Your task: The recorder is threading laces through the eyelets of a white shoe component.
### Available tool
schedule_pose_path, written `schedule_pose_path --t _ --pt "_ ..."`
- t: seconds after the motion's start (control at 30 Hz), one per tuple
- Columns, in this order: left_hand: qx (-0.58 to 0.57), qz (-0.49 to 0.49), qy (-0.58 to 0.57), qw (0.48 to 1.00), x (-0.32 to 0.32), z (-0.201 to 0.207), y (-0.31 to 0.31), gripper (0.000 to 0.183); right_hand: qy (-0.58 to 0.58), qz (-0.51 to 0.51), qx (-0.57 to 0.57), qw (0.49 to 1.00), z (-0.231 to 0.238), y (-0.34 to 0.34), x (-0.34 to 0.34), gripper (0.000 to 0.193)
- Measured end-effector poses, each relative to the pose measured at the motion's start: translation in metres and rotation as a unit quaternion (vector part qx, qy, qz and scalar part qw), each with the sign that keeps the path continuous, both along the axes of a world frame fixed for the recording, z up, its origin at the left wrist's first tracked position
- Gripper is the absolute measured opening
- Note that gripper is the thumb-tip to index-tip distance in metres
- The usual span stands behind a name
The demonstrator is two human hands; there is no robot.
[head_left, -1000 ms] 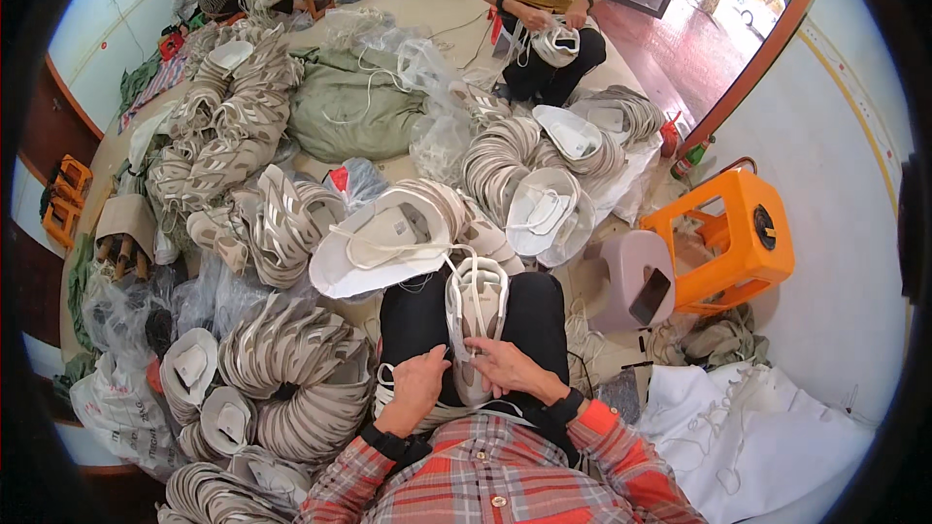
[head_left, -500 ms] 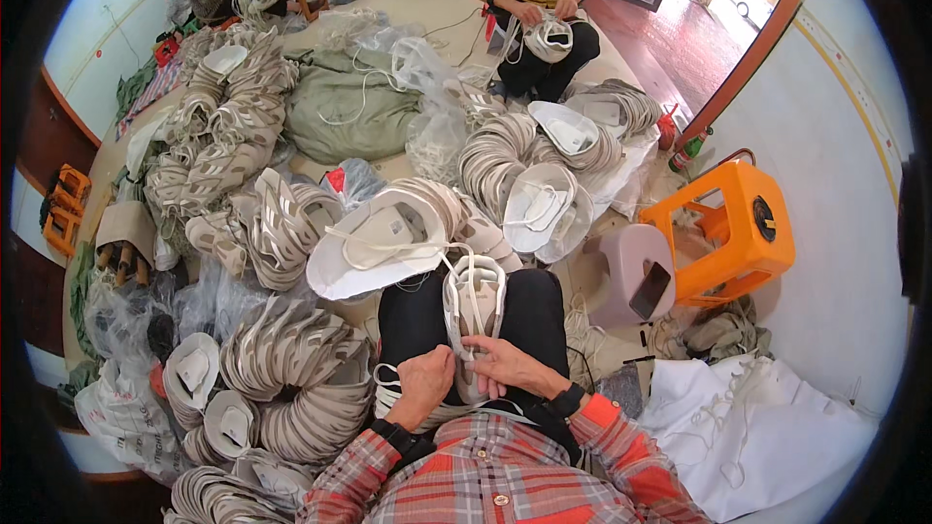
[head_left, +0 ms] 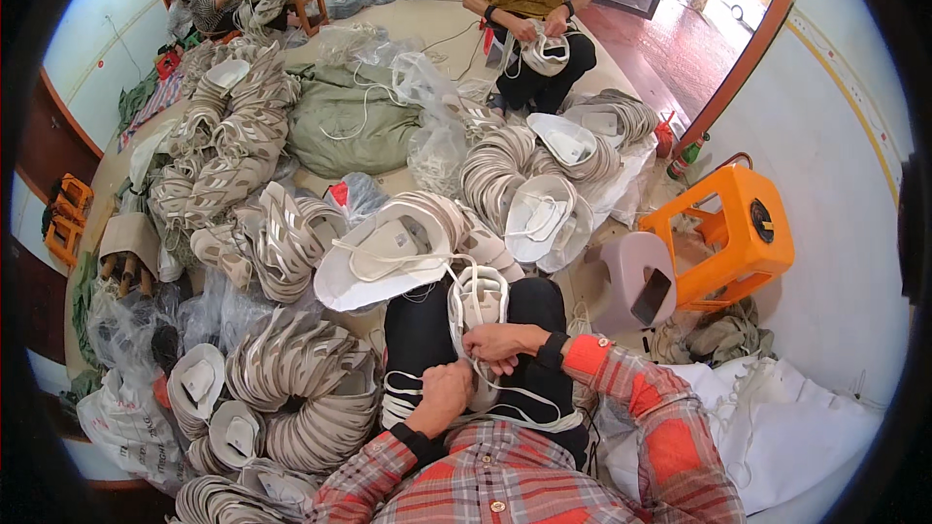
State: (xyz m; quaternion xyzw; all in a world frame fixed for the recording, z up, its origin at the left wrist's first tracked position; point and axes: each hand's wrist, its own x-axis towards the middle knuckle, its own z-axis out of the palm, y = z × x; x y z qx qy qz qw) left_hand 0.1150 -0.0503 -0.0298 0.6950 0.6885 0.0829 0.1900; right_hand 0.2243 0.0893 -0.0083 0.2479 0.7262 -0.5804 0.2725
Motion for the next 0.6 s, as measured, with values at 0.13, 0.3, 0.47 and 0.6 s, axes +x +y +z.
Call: schedule_pose_path --t 0.13,0.3,0.47,0.6 --pt "-0.060 0.058 -0.012 0.996 0.000 0.006 0.010 0.019 0.003 -0.034 0.021 0.999 0.004 -0.007 -0.003 0.013" --pt "-0.070 0.147 -0.172 0.972 -0.005 0.002 0.012 0.029 0.076 -0.088 0.087 0.989 -0.004 -0.016 0.000 0.010" --pt "-0.008 0.158 -0.239 0.958 -0.015 0.026 0.000 0.027 0.153 -0.158 0.508 0.833 0.066 -0.015 0.002 0.019" --pt "0.048 0.035 -0.025 0.998 -0.001 0.029 0.016 0.030 0.321 -0.571 -0.034 0.755 0.114 0.022 0.026 0.011"
